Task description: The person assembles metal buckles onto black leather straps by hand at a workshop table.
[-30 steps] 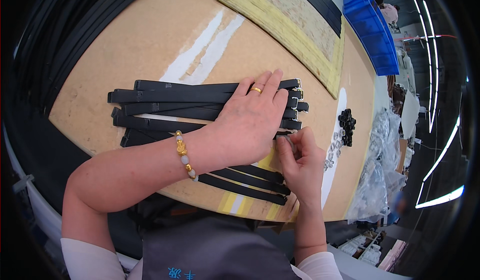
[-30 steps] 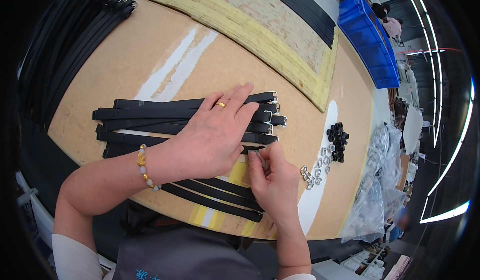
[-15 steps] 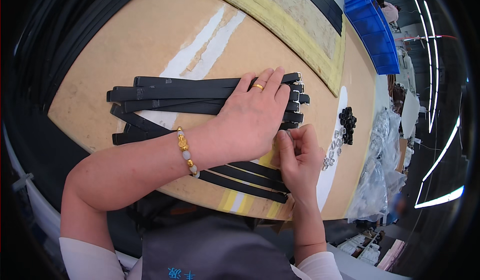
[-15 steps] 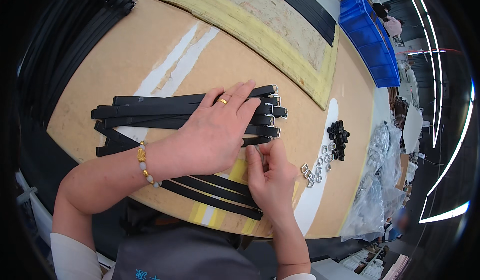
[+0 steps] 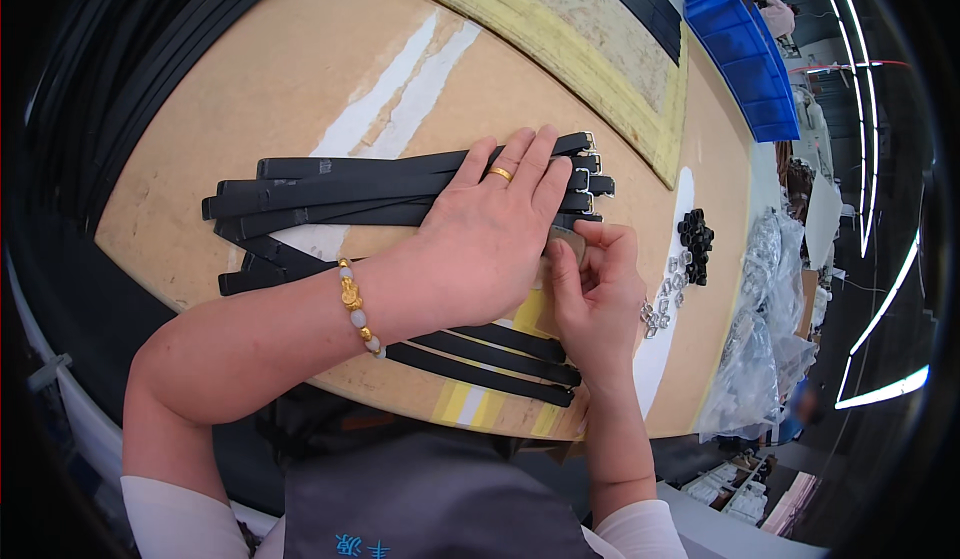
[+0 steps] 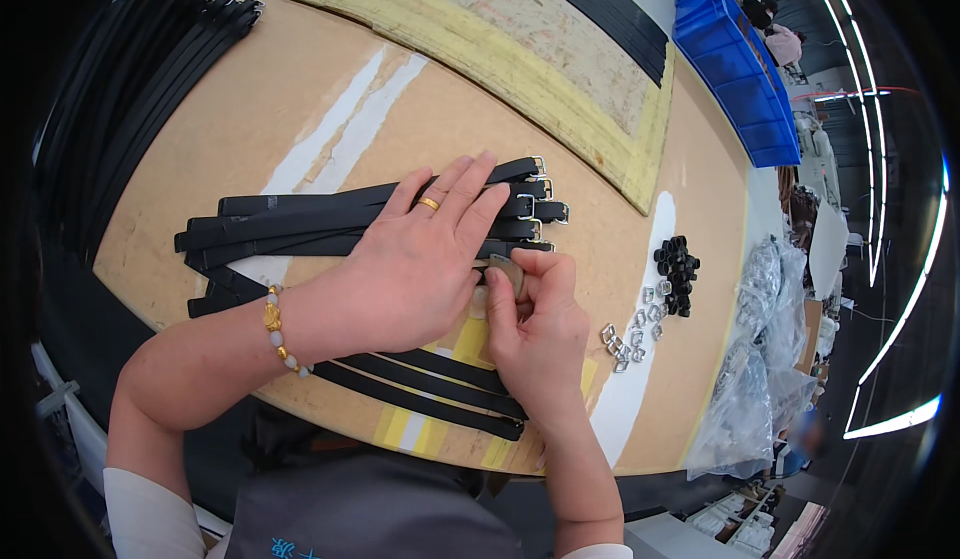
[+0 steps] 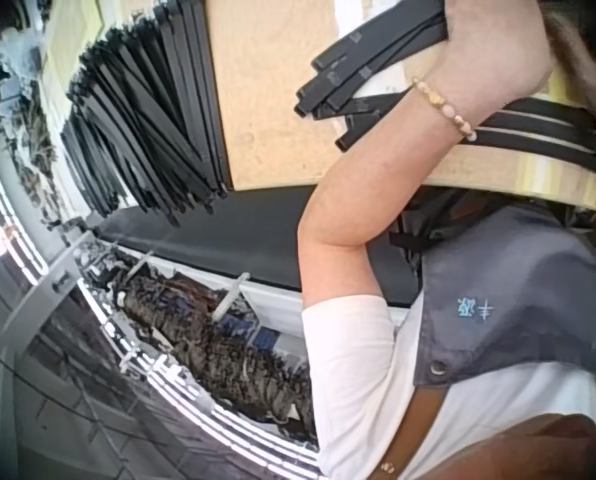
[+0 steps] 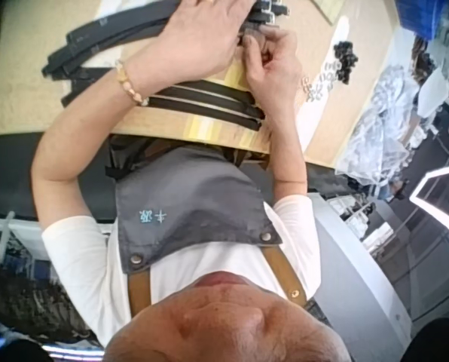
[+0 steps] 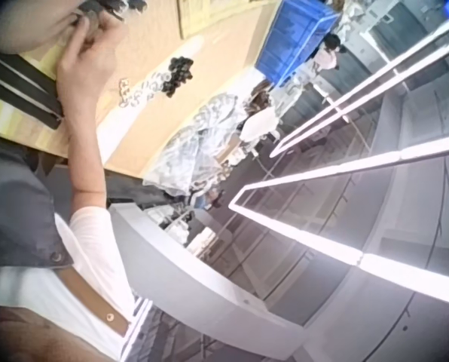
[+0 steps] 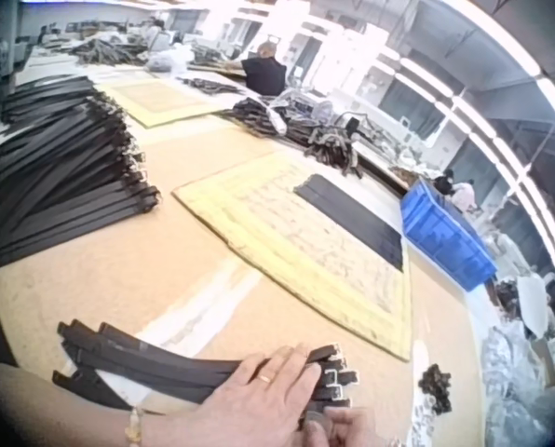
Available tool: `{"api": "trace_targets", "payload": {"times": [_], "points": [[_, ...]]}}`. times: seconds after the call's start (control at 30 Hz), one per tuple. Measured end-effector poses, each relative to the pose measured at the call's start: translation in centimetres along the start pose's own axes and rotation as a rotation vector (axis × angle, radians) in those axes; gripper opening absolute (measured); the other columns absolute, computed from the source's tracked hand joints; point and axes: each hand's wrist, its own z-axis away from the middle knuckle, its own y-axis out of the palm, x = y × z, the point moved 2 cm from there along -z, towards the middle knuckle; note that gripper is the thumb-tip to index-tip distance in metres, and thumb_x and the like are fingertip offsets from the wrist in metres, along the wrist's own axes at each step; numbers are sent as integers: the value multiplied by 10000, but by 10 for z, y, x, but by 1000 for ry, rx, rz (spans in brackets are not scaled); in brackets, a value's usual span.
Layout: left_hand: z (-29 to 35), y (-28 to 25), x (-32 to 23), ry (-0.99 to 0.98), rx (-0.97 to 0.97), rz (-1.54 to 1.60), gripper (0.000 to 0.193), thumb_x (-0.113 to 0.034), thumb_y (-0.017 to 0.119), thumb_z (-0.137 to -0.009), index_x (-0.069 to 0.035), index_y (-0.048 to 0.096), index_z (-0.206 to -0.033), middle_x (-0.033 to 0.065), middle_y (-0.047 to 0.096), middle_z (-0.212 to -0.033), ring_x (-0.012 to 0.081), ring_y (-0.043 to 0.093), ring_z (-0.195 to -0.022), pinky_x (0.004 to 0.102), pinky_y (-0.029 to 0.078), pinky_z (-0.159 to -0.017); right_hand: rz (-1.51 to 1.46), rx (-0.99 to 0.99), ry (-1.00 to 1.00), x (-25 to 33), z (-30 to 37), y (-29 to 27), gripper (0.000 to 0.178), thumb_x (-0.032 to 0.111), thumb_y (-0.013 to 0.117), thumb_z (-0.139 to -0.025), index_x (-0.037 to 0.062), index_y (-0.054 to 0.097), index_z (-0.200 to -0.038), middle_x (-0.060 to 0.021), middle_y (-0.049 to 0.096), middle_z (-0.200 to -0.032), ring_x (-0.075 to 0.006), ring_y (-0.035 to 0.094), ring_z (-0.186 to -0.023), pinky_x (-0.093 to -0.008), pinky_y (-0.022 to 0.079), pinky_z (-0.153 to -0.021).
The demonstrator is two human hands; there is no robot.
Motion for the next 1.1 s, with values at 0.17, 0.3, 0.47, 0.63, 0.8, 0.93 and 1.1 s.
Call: {"api": "trace_targets", "payload": {"times": [0.17, 0.3, 0.47, 0.63, 0.8, 0.93, 1.1], "points": [[4, 5, -1, 67, 27, -109, 666, -231, 516, -1024, 120, 318, -1554, 293, 238, -1675, 387, 234, -1578, 547, 187, -1263, 245, 64, -184, 4, -2, -8, 166, 55, 724, -976, 12, 580, -1044, -51, 620, -685, -95, 573, -570, -279, 479, -558], [5, 7, 0, 56, 59, -135, 663, -251, 483, -1039, 100, 306, -1574, 270, 246, -1685, 373, 210, -1591, 552, 157, -1272, 70, 172, 13, 11, 1, -21, 156, 54, 720, -981, 4, 586, -1042, -36, 647, -725, -76, 577, -615, -263, 487, -595], [3, 8, -2, 55, 68, -146, 660, -254, 464, -1045, 94, 302, -1582, 250, 246, -1693, 352, 201, -1597, 549, 137, -1278, 66, -43, -197, 5, -8, -4, 129, 56, 714, -982, 5, 601, -1020, -122, 705, -795, -186, 699, -674, -315, 537, -626], [4, 7, -2, 58, 73, -149, 650, -259, 451, -1054, 90, 306, -1582, 241, 251, -1694, 345, 199, -1598, 544, 137, -1279, 194, 120, -184, 12, 1, -11, 126, 69, 700, -979, 10, 594, -1016, -171, 713, -822, -274, 722, -698, -362, 544, -639], [3, 8, -3, 40, 96, -178, 654, -281, 434, -1063, 82, 295, -1589, 235, 261, -1691, 340, 192, -1601, 544, 134, -1280, -39, 114, 144, 1, 1, -21, 150, 110, 673, -1016, 2, 577, -1058, -147, 714, -808, -239, 711, -704, -348, 536, -644], [1, 9, -3, 58, 88, -177, 654, -282, 438, -1061, 82, 301, -1586, 234, 268, -1688, 339, 199, -1598, 541, 133, -1281, -20, -18, -29, -2, -3, -7, 185, 135, 666, -1025, -5, 555, -1070, -142, 714, -802, -242, 715, -713, -351, 544, -655], [3, 8, -1, 42, 75, -176, 651, -286, 442, -1059, 85, 319, -1579, 240, 279, -1683, 337, 199, -1599, 536, 137, -1278, 183, 92, -103, 7, 4, -19, 164, 111, 680, -1005, 9, 563, -1057, -161, 719, -809, -291, 733, -690, -371, 546, -623]]}}
